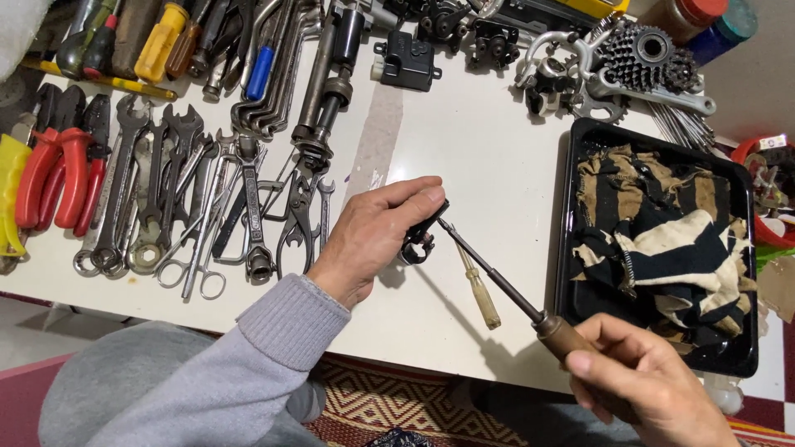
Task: The person uses a small screwdriver to loosen and remove a screw from a black mechanical component. They then use a larger screwdriver to adjust an internal part and rotate a dial on the component. Finally, they wipe the component with a cloth.
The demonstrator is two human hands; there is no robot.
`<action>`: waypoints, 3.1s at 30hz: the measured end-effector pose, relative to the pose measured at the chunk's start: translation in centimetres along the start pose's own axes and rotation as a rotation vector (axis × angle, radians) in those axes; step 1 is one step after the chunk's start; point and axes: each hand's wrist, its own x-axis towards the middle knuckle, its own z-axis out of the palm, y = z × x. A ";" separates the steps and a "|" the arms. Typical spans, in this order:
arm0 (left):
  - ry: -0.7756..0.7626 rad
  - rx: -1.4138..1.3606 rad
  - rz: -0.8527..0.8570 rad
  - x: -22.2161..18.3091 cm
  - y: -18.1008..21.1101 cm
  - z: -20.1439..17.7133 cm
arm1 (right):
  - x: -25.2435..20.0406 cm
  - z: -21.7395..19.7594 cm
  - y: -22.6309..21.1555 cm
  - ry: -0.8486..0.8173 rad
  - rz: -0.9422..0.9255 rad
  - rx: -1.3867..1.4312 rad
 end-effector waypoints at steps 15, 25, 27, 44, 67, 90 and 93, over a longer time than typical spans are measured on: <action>0.010 -0.037 -0.047 -0.6 0.7 0.1 | 1.1 -1.0 1.5 -0.054 0.047 0.098; 0.020 0.039 -0.074 -0.8 1.1 0.0 | 0.9 -0.5 0.9 0.112 -0.029 -0.181; -0.006 0.032 -0.008 -0.4 0.5 -0.1 | 0.7 -0.8 0.7 -0.042 -0.042 -0.010; -0.018 0.032 -0.026 -0.5 1.0 -0.2 | 2.1 -1.3 1.8 -0.117 0.093 0.183; -0.030 0.210 0.007 -1.0 1.3 -0.2 | 5.0 -5.6 6.1 -0.176 0.056 0.236; -0.012 0.262 0.025 -1.0 1.6 -0.4 | 2.1 1.1 1.9 0.279 -0.236 -0.514; -0.008 0.259 0.078 -0.4 0.0 -0.3 | 1.7 1.2 2.1 0.317 -0.110 -0.435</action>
